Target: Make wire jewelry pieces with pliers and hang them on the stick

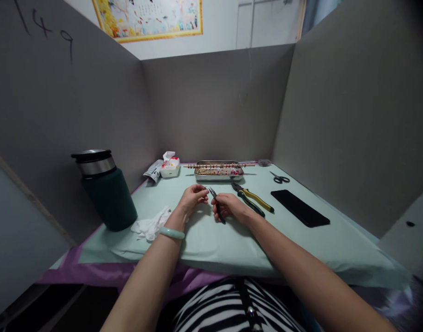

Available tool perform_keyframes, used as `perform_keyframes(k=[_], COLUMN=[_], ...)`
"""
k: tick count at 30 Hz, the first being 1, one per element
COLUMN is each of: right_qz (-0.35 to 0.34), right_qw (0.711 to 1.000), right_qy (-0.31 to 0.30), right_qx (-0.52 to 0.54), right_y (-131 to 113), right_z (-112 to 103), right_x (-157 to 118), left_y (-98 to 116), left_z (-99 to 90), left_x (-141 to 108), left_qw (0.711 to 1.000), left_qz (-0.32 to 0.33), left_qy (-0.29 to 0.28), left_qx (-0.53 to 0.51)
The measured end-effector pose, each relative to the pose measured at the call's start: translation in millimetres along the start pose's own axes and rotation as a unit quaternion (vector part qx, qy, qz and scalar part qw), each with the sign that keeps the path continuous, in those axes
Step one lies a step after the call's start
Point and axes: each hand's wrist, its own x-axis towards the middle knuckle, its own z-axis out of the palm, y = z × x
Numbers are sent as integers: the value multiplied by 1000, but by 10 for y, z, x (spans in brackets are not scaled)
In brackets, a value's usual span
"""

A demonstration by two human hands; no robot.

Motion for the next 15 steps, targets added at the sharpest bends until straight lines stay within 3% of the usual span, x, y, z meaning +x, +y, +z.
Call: perform_keyframes(k=[4,11,15], right_qz=[-18,-26,-21], right_qw=[1000,998,999], right_qy=[14,39,31], right_qx=[-7,-36,-23], right_y=[-20,-15,0], right_z=[24,42,21], right_x=[-10,-4,6], left_y=[-10,-9,-16], left_z=[22,0,-33], left_x=[-1,-3,17], left_qw=[999,999,1000], left_qz=[-9,-18,-21], left_qy=[13,-49,-8], left_qx=[29,6,-10])
